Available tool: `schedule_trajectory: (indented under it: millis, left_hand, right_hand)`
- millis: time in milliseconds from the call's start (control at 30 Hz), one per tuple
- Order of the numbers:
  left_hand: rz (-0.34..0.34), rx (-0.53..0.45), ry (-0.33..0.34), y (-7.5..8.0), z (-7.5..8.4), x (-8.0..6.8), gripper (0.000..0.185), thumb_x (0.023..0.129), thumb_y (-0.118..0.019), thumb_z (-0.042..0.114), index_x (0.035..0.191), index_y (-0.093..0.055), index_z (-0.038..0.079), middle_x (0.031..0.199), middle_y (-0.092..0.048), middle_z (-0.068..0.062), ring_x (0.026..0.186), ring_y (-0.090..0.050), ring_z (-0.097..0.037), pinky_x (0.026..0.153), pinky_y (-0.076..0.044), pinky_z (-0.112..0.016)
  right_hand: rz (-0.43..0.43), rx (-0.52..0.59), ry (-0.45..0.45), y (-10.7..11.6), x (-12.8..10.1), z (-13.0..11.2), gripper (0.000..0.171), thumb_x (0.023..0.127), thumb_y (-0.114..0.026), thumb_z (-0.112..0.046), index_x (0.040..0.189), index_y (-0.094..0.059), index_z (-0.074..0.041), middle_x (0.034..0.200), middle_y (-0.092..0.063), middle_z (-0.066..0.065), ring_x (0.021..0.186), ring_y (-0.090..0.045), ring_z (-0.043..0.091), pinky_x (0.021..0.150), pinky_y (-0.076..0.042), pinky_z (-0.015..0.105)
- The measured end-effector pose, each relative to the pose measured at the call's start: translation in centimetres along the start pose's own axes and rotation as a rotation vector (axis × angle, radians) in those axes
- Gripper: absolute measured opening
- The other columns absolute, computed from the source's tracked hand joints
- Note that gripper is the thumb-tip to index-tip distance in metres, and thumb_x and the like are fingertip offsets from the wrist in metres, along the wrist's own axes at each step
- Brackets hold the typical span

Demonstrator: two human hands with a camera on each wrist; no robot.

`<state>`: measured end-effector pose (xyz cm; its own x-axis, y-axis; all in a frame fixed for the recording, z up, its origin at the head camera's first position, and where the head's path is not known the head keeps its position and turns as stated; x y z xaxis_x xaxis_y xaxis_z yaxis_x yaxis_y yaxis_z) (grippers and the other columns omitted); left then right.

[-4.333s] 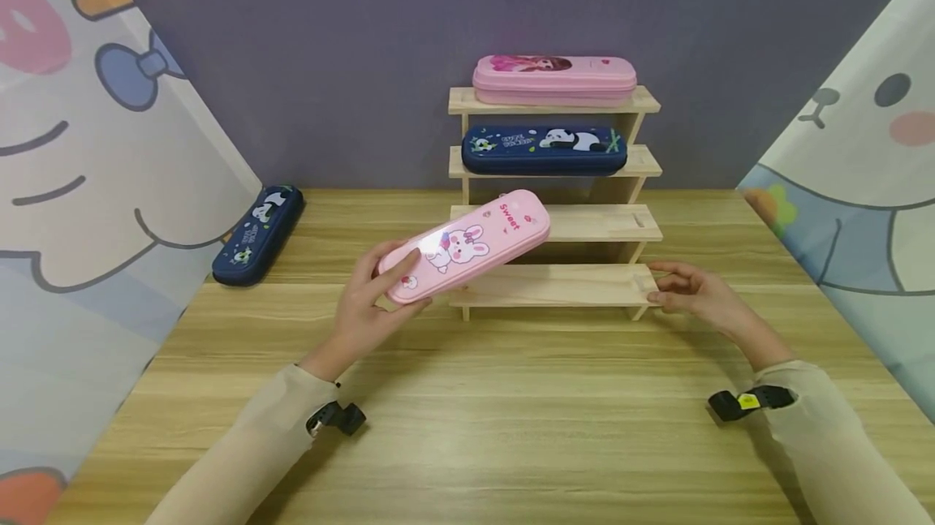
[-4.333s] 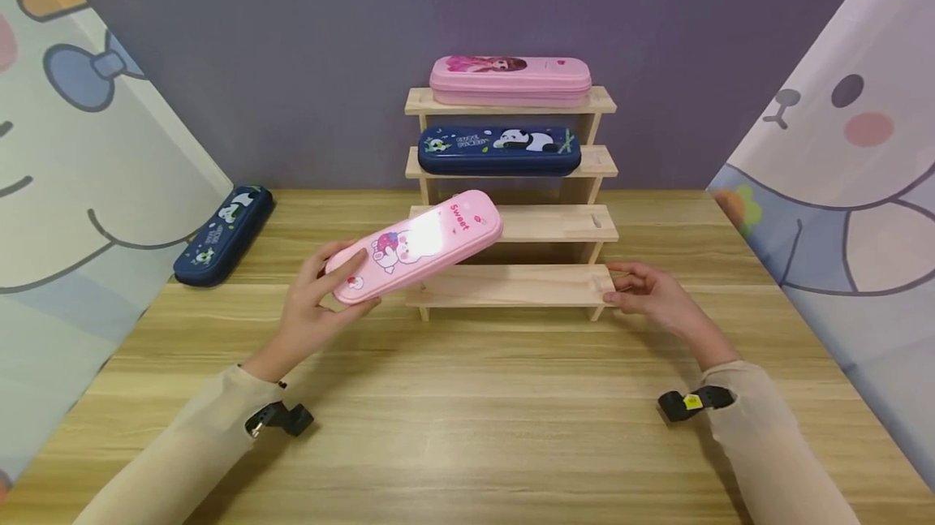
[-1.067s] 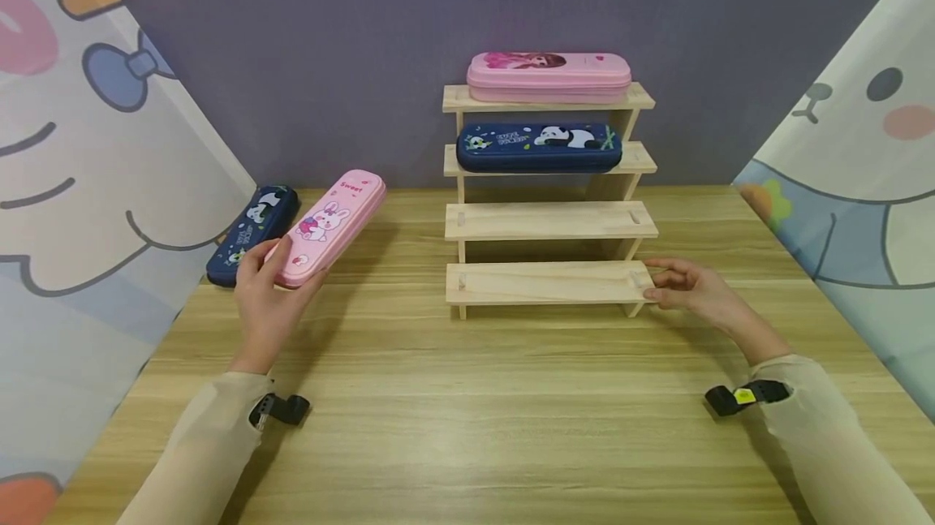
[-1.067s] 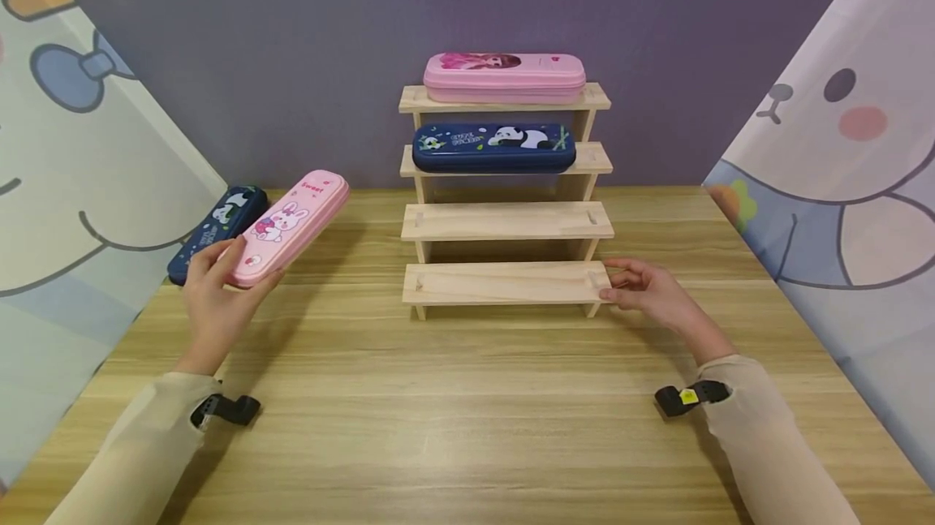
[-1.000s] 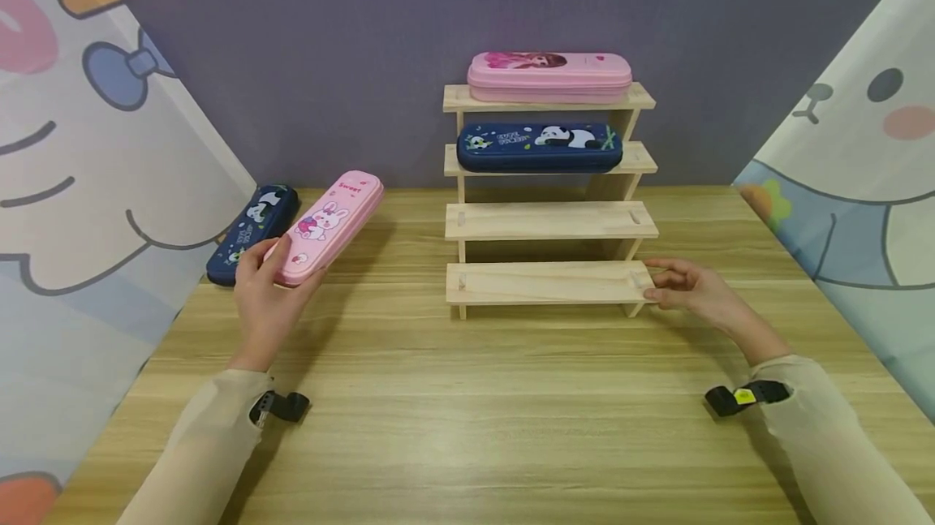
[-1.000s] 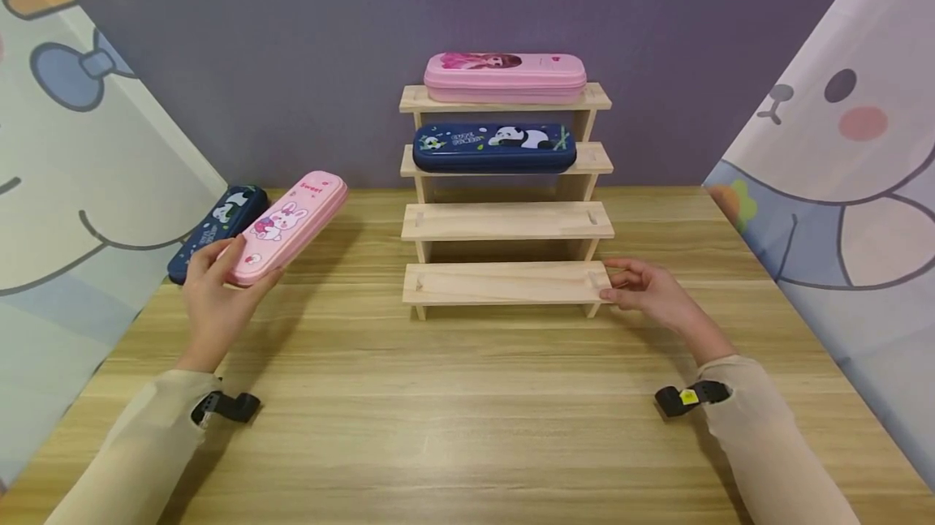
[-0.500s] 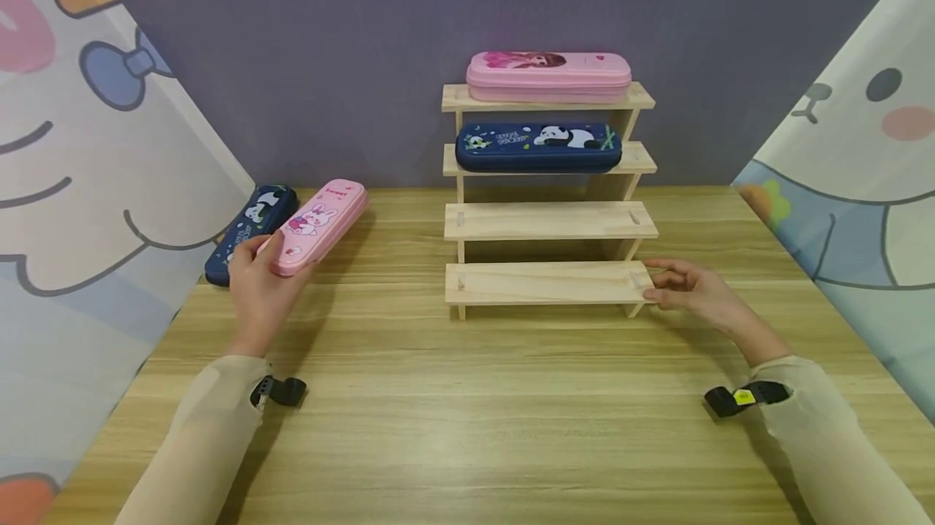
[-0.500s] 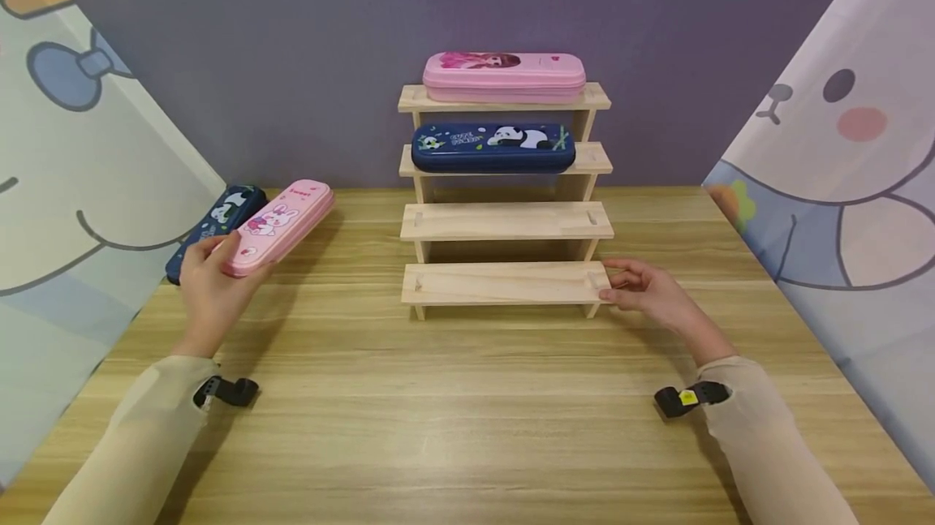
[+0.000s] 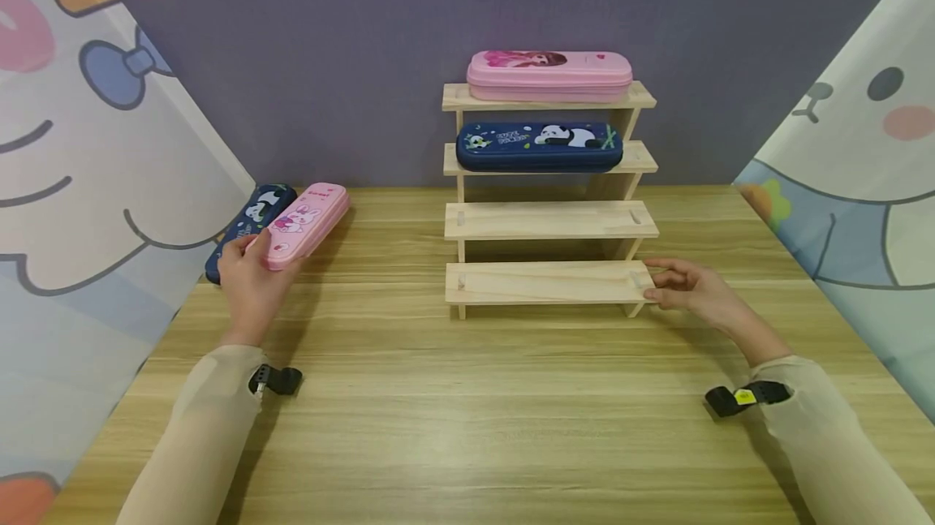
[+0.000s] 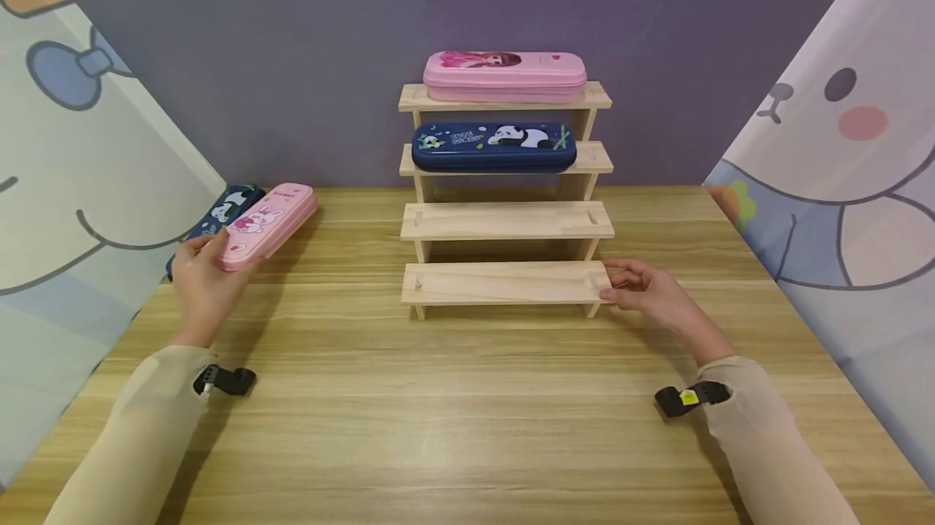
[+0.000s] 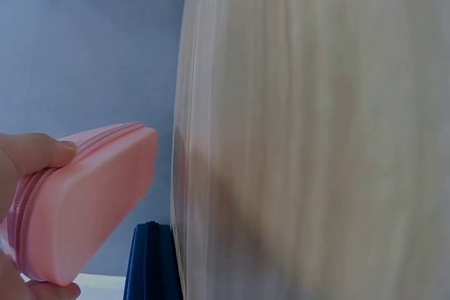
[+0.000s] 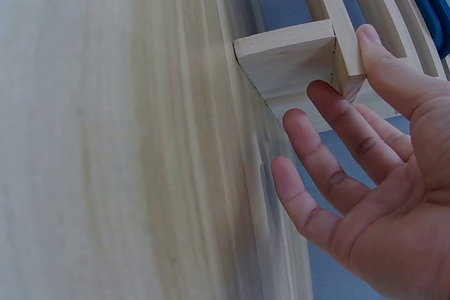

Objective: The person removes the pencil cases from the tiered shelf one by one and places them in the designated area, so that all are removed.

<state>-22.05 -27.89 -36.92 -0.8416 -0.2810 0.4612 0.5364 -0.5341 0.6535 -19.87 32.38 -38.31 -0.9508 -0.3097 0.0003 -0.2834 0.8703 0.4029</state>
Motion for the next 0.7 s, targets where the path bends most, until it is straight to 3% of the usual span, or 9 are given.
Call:
schedule_trajectory:
  millis: [233, 467, 700]
  left_hand:
    - [-0.04, 0.009, 0.054, 0.3, -0.4, 0.3, 0.066, 0.077, -0.073, 0.021, 0.133, -0.044, -0.001, 0.127, -0.037, -0.029, 0.119, -0.03, -0.042, 0.096, -0.025, -0.054]
    - [-0.053, 0.041, 0.046, 0.5, -0.9, 0.7, 0.067, 0.078, -0.072, 0.021, 0.132, -0.043, -0.004, 0.124, -0.037, -0.032, 0.118, -0.03, -0.045, 0.095, -0.024, -0.056]
    - [-0.165, 0.069, 0.113, 0.6, -1.2, 1.5, 0.079, 0.077, -0.073, 0.031, 0.137, -0.036, -0.002, 0.131, -0.029, -0.034, 0.121, -0.023, -0.048, 0.093, -0.023, -0.061]
  right_hand:
    - [-0.002, 0.012, 0.003, 0.0, 0.0, 0.0, 0.055, 0.087, -0.06, -0.002, 0.135, -0.033, 0.008, 0.098, -0.065, -0.005, 0.082, -0.064, 0.012, 0.069, -0.052, 0.029]
    - [-0.006, 0.012, 0.008, 0.0, 0.0, 0.0, 0.056, 0.087, -0.06, -0.002, 0.134, -0.032, 0.009, 0.098, -0.065, -0.006, 0.082, -0.064, 0.011, 0.068, -0.052, 0.03]
    - [-0.003, 0.004, 0.001, 0.0, 0.1, -0.1, 0.056, 0.087, -0.06, -0.003, 0.134, -0.033, 0.009, 0.098, -0.065, -0.006, 0.081, -0.064, 0.011, 0.068, -0.052, 0.029]
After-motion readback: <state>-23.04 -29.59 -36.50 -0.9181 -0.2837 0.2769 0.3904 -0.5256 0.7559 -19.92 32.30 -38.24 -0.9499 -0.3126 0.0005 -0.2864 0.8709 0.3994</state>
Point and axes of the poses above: each hand's wrist, its own x-axis towards the middle knuckle, its own y-axis out of the back of the hand, z = x × y, the point moved 1 cm from there along x, towards the middle knuckle
